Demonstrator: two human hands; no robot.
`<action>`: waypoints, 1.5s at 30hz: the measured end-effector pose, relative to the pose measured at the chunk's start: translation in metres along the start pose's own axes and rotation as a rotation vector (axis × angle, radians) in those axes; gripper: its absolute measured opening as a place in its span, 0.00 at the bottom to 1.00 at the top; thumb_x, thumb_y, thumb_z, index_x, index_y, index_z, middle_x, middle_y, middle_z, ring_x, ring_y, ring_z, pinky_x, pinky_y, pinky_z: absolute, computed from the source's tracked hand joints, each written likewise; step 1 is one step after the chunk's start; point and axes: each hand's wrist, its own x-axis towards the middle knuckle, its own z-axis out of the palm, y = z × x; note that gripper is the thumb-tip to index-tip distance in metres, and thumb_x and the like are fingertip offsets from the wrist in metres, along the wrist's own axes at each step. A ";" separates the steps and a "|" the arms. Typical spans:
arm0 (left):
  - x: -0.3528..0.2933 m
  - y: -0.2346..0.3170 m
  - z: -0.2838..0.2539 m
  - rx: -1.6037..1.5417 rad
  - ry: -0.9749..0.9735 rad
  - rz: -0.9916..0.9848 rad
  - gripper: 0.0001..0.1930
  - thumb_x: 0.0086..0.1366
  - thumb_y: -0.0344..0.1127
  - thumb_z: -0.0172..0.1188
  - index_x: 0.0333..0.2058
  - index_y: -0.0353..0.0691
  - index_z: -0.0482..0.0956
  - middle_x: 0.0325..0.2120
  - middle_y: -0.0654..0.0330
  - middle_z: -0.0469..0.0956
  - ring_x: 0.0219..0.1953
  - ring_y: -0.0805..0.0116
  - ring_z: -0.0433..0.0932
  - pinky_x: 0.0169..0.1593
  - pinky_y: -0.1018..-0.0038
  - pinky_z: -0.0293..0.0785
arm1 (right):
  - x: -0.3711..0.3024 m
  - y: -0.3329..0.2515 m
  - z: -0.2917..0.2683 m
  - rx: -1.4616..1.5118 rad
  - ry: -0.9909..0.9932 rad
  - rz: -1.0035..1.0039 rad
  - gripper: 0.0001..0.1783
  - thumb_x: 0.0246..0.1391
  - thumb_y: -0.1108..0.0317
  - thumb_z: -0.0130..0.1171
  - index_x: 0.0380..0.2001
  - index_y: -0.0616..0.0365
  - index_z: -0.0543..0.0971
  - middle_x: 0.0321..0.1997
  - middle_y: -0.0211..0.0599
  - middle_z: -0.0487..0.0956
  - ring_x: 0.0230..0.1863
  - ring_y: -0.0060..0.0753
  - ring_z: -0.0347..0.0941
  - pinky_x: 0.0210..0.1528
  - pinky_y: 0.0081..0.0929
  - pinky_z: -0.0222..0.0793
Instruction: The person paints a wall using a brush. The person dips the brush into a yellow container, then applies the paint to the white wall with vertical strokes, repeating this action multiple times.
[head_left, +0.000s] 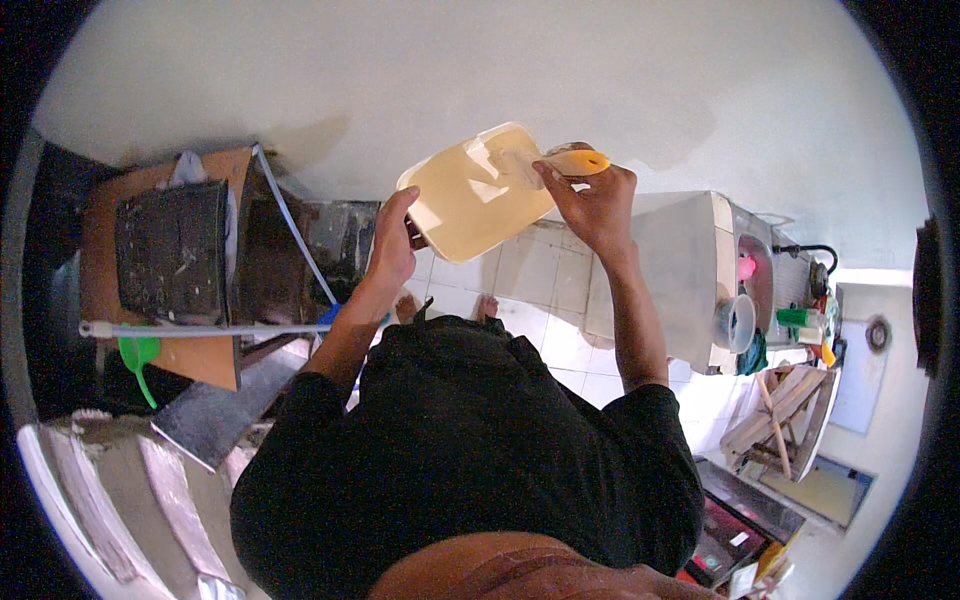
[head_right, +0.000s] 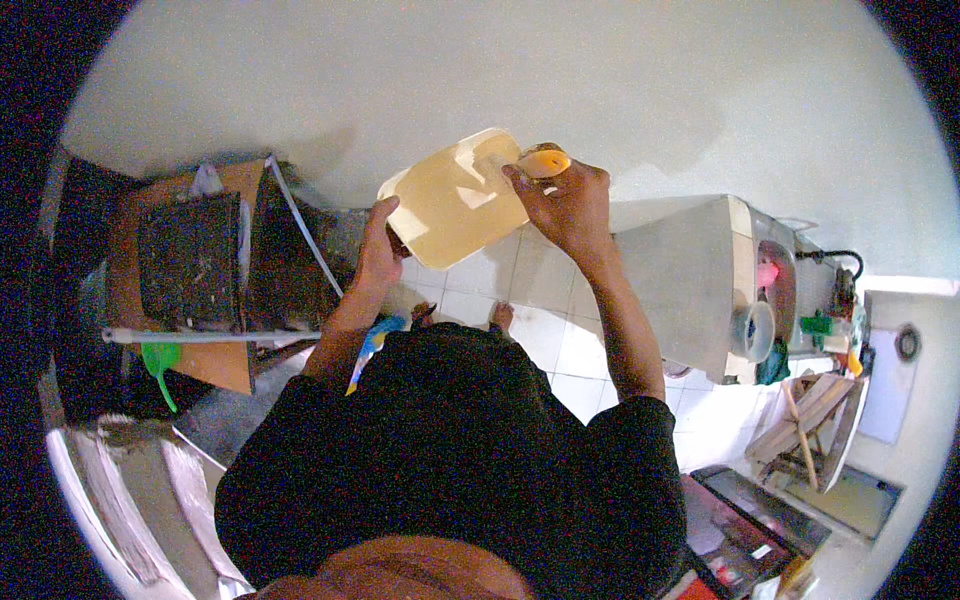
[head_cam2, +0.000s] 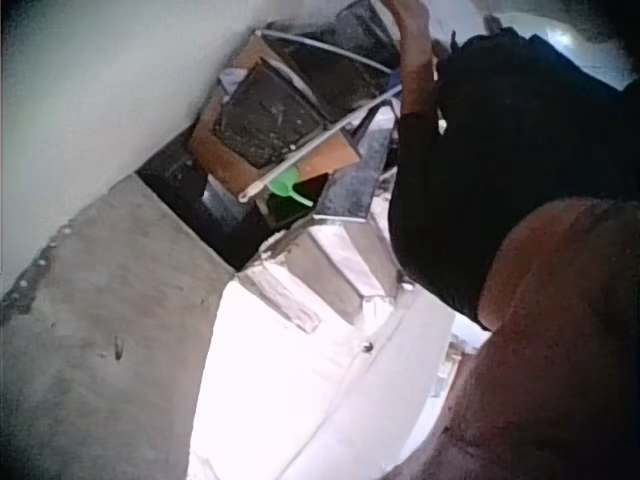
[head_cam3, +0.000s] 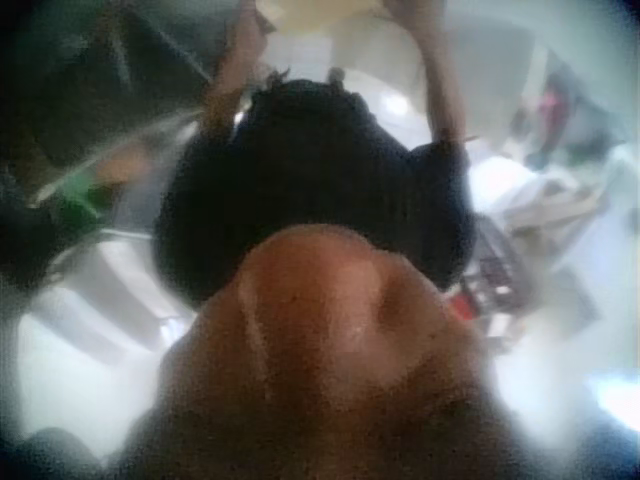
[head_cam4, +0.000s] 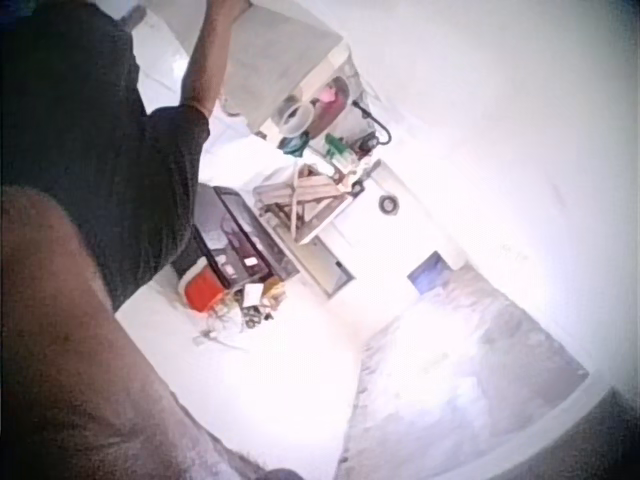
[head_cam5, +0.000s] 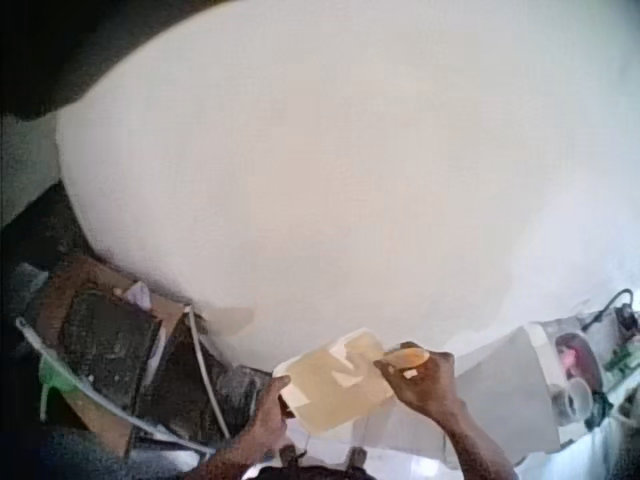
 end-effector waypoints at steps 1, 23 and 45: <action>0.002 0.000 0.000 -0.014 -0.022 0.024 0.25 0.57 0.53 0.55 0.46 0.40 0.72 0.34 0.59 0.78 0.34 0.69 0.79 0.35 0.72 0.77 | 0.001 0.002 0.000 -0.052 0.028 -0.012 0.12 0.49 0.60 0.63 0.30 0.57 0.80 0.23 0.42 0.80 0.22 0.38 0.79 0.25 0.29 0.74; 0.038 0.000 0.063 -0.081 -0.329 -0.015 0.32 0.56 0.60 0.52 0.52 0.44 0.68 0.44 0.59 0.75 0.44 0.63 0.76 0.44 0.66 0.74 | -0.032 -0.008 0.006 0.073 -0.080 -0.107 0.09 0.46 0.65 0.64 0.28 0.58 0.78 0.24 0.42 0.79 0.25 0.46 0.77 0.28 0.34 0.73; 0.020 0.007 0.045 -0.037 -0.160 0.082 0.29 0.59 0.54 0.48 0.51 0.38 0.68 0.44 0.57 0.76 0.44 0.61 0.77 0.44 0.65 0.74 | 0.012 0.045 -0.033 -0.219 0.129 -0.004 0.12 0.49 0.58 0.61 0.30 0.54 0.77 0.20 0.43 0.78 0.21 0.46 0.76 0.24 0.37 0.71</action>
